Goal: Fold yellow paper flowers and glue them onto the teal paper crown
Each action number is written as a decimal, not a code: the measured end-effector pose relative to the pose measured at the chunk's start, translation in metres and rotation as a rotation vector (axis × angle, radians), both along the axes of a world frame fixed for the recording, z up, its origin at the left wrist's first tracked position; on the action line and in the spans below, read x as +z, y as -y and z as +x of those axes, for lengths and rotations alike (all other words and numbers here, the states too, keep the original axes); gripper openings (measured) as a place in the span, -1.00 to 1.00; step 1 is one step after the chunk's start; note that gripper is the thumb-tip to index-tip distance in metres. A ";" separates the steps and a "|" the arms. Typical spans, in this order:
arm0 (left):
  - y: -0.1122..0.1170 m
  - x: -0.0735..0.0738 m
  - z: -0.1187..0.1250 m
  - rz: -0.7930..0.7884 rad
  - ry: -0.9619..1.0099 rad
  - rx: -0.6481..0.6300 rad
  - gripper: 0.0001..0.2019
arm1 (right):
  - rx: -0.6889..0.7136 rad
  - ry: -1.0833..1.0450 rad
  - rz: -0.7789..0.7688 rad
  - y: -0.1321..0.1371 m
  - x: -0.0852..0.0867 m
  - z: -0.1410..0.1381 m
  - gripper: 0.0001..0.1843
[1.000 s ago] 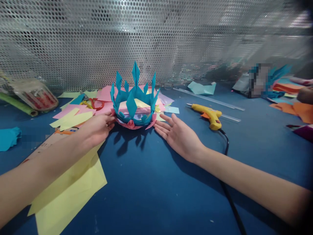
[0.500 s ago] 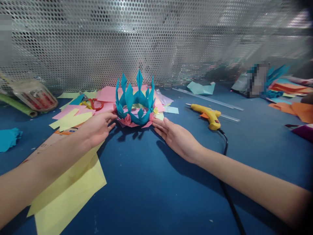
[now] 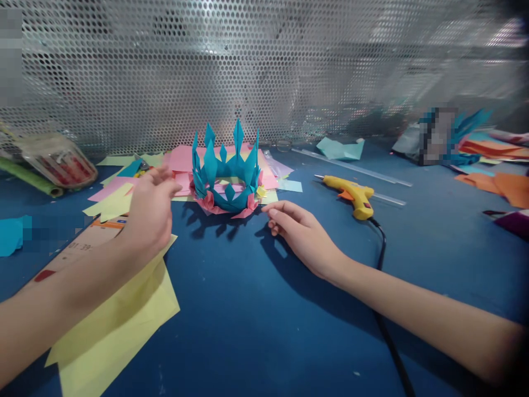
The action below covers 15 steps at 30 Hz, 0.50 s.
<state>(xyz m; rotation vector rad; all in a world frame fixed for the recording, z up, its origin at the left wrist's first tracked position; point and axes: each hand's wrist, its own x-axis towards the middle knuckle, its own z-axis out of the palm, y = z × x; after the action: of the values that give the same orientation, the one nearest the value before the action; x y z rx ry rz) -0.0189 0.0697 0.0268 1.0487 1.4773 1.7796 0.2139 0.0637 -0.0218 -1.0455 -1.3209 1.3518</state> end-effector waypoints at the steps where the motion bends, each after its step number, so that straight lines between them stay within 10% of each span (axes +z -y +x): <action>1: 0.001 0.003 0.000 0.109 -0.041 0.027 -0.64 | -0.021 0.030 0.035 -0.002 0.000 0.001 -0.82; 7: -0.007 0.056 -0.001 0.468 -0.304 -0.204 -0.72 | -0.159 0.142 0.217 -0.022 -0.002 0.005 -0.72; 15: -0.064 0.117 0.011 -0.169 -0.422 -0.657 -0.70 | -0.213 0.213 0.346 -0.039 -0.007 -0.009 -0.70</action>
<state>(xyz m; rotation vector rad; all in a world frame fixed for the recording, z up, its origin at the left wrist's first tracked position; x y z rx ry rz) -0.0082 0.1339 0.1442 1.6504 1.2652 0.9970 0.2048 0.1025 -0.0290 -1.0732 -1.4887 0.8342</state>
